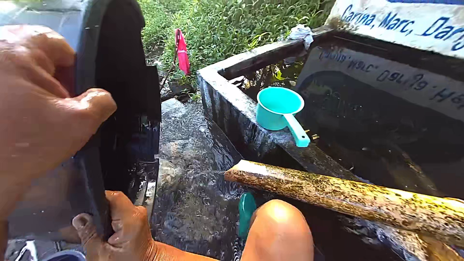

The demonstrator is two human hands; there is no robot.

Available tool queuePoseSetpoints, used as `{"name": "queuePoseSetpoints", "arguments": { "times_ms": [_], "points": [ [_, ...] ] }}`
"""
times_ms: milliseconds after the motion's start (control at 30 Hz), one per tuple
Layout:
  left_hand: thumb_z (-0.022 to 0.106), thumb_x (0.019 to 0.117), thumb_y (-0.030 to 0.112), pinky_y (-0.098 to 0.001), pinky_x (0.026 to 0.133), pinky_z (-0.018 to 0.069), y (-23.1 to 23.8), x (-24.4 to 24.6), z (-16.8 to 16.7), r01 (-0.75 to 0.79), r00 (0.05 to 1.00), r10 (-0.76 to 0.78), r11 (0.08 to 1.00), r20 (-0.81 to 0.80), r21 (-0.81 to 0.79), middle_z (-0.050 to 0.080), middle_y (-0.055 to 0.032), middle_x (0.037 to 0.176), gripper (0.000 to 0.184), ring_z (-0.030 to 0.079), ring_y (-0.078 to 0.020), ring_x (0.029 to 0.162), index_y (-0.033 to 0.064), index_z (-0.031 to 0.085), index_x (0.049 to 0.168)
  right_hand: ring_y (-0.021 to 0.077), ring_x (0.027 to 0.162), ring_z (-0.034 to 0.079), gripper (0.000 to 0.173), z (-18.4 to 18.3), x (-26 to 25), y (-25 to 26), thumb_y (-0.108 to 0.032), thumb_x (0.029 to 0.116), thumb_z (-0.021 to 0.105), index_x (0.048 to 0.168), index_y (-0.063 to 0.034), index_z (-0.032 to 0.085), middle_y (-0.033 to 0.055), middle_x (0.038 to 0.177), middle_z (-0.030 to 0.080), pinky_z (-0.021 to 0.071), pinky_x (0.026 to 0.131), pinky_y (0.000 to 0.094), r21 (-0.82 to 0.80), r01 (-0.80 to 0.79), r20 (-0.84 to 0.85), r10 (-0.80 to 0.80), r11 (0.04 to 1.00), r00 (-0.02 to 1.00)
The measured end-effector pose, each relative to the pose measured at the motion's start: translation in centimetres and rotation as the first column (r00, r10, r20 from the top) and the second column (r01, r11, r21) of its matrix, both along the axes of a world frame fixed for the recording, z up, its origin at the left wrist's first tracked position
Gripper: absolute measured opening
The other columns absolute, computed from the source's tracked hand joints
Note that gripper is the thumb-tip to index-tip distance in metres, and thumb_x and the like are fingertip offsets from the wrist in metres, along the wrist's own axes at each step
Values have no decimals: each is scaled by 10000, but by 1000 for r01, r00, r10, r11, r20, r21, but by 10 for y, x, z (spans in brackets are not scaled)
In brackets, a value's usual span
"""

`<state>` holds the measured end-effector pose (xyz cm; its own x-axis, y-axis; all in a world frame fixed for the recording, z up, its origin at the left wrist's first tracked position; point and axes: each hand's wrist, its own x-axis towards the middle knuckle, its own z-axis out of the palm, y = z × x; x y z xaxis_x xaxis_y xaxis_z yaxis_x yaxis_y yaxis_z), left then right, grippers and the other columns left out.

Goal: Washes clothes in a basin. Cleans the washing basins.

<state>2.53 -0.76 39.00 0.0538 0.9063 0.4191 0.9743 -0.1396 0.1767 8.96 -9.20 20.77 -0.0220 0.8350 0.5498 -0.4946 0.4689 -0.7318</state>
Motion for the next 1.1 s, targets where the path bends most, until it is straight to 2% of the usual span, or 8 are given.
{"name": "queuePoseSetpoints", "arguments": {
  "times_ms": [233,467,567,633,733,900,967,1100],
  "points": [
    [633,825,369,-551,557,413,-7,-16,-19,-38,999,42,991,-30,129,559,-142,755,361,570,-309,666,37,567,952,150,740,703,273,0,-9,-7,71,874,608,1095,231,606,234,865,711,586,713,251,41,42,75,-45,998,996],
    [686,903,266,-406,617,503,-43,-89,-103,-268,872,217,962,440,57,561,-82,806,338,559,-154,668,2,539,1053,290,768,763,333,-69,-10,19,67,811,681,1135,143,672,209,941,761,631,681,437,243,-60,523,-78,968,849],
    [730,943,203,-506,630,508,-62,-118,-194,-418,699,397,902,594,-110,567,-156,826,338,576,-258,688,-36,522,1058,351,854,763,367,-122,2,29,56,848,667,1215,67,677,209,1021,761,616,758,529,140,-247,811,32,959,585],
    [724,948,157,-559,687,532,-70,-124,-251,-507,520,552,814,652,-284,605,-245,934,361,621,-332,768,-88,530,1128,407,965,735,383,-138,14,38,22,915,624,1299,20,635,235,1085,738,571,857,586,-61,-383,947,174,922,269],
    [699,974,171,-469,689,563,-86,-124,-310,-519,212,720,656,661,-548,621,-233,1066,455,642,-270,802,-70,501,1305,441,1085,681,349,-138,20,54,-31,974,578,1322,-9,582,257,1132,703,510,940,619,-297,-494,955,252,817,-156],
    [667,993,144,-433,695,593,-115,-102,-350,-321,-208,771,528,602,-786,619,-240,1156,536,678,-278,873,-17,409,1434,429,1134,657,368,-174,26,55,-81,930,668,1289,-17,626,250,1154,697,486,993,618,-426,-513,900,294,745,-321],
    [681,998,219,-590,926,508,-122,-93,-344,-240,-248,783,521,571,-819,523,-275,1409,608,577,-387,1195,-4,400,1489,433,1193,635,451,-200,33,53,-105,908,722,1339,-21,618,258,1227,682,464,1038,624,-520,-469,851,389,714,-352],
    [669,1005,188,-599,1031,458,-120,-103,-295,-281,-28,667,710,745,-646,288,-239,1644,867,439,-394,1404,127,103,1657,469,1275,576,542,-230,51,50,-168,891,789,1374,-10,602,296,1325,623,430,1062,678,-696,-344,688,449,630,-570]
  ]
}}
